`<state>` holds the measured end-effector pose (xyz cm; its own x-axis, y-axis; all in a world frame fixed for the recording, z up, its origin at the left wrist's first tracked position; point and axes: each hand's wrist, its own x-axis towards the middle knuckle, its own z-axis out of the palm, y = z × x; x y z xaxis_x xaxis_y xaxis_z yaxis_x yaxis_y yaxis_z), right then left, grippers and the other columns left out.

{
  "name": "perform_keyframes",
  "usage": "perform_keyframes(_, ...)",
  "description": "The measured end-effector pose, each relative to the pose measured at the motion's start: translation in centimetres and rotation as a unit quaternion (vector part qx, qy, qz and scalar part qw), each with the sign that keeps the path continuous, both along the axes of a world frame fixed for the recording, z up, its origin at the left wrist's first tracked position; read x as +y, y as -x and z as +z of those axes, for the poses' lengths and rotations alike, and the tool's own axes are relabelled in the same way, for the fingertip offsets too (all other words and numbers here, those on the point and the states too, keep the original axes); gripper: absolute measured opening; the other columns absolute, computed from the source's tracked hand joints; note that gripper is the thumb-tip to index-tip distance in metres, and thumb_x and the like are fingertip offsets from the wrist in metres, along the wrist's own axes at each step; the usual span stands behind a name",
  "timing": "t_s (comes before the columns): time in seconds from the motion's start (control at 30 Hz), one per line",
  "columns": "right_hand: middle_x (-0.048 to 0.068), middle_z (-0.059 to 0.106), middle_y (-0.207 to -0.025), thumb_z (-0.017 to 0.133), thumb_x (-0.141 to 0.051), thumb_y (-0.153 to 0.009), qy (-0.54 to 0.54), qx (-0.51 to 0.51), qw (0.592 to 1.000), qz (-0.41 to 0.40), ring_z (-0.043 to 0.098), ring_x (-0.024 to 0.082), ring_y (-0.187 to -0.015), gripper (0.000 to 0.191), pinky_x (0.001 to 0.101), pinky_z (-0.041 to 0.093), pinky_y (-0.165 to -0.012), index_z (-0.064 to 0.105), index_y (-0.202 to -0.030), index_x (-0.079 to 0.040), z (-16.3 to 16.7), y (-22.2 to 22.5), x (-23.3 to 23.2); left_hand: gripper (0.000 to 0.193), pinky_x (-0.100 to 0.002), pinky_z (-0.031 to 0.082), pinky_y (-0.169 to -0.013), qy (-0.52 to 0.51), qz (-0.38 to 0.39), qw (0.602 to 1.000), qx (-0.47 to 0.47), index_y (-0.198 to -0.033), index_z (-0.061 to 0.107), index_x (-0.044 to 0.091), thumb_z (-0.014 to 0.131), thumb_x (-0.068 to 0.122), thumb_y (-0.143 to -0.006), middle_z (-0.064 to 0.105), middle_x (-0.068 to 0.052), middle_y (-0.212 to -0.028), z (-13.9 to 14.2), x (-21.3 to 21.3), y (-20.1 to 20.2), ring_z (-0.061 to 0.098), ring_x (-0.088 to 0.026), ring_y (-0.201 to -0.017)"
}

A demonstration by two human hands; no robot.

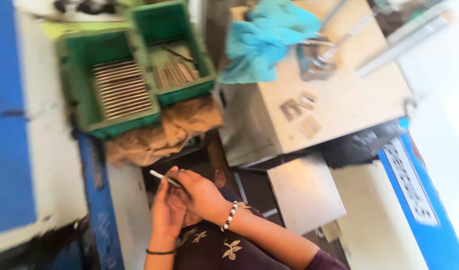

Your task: The person operates a metal processing machine by inserting cylindrical metal rods into slots on the machine door, closing the door, and pressing a green start button. The person repeats this process for several rods, retrieving processed pieces from the machine interior and placing them on a nearby table.

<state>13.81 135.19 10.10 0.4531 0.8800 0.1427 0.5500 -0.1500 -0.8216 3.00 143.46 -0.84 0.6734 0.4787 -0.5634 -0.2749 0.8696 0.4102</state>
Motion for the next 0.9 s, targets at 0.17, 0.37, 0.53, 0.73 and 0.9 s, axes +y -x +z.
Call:
perform_keyframes(0.17, 0.016, 0.070, -0.109, 0.074, -0.010, -0.089, -0.095, -0.117, 0.978, -0.143, 0.068, 0.035, -0.103, 0.028, 0.0415, 0.056, -0.090, 0.064, -0.114, -0.006, 1.4, -8.7, -3.3, 0.024, -0.040, 0.054, -0.094, 0.011, -0.030, 0.999, 0.033, -0.106, 0.064, 0.009, 0.059, 0.030, -0.096, 0.064, -0.002, -0.091, 0.5, 1.3, -6.5, 0.066, -0.018, -0.093)
perform_keyframes(0.37, 0.018, 0.064, -0.134, 0.075, -0.013, -0.099, -0.186, -0.229, 0.835, -0.464, 0.065, 0.032, -0.123, 0.055, 0.0400, 0.052, -0.103, 0.049, -0.147, -0.004, -0.1, -28.7, -9.7, 0.024, -0.029, 0.043, -0.064, -0.144, -0.180, 0.973, 0.017, -0.082, 0.052, 0.010, 0.067, 0.019, -0.099, 0.048, 0.002, -0.072, 0.2, 0.4, -13.7, 0.047, -0.011, -0.065)
perform_keyframes(0.53, 0.024, 0.062, -0.135, 0.083, -0.020, -0.095, -0.176, -0.194, 0.853, -0.451, 0.060, 0.038, -0.128, 0.076, 0.0423, 0.049, -0.102, 0.036, -0.152, 0.000, -1.8, -42.0, -12.5, 0.011, -0.025, 0.031, -0.047, -0.295, -0.349, 0.885, 0.088, -0.091, 0.067, 0.010, 0.069, 0.021, -0.094, 0.046, 0.005, -0.063, 2.9, -1.9, -22.0, 0.038, -0.007, -0.050)
perform_keyframes(0.73, 0.011, 0.066, -0.086, 0.061, -0.011, -0.111, -0.089, -0.106, 0.886, -0.443, 0.064, 0.024, -0.075, 0.014, 0.0347, 0.052, -0.073, 0.052, -0.118, -0.003, -2.9, -45.5, -13.7, 0.030, -0.031, 0.047, -0.061, -0.620, -0.306, 0.717, 0.085, -0.099, 0.071, 0.004, 0.082, 0.027, -0.085, 0.058, -0.001, -0.074, 5.9, -5.6, -31.2, 0.056, -0.015, -0.067)
perform_keyframes(0.9, 0.001, 0.055, -0.091, 0.051, -0.009, -0.112, -0.173, 0.028, 0.918, -0.355, 0.059, 0.010, -0.079, 0.011, 0.0272, 0.053, -0.074, 0.048, -0.121, -0.004, -2.8, -39.0, -16.5, 0.066, -0.049, 0.053, -0.063, -0.774, -0.285, 0.533, 0.187, -0.116, 0.064, 0.008, 0.094, 0.039, -0.066, 0.056, -0.019, -0.107, 7.4, -8.2, -36.1, 0.065, -0.041, -0.077)
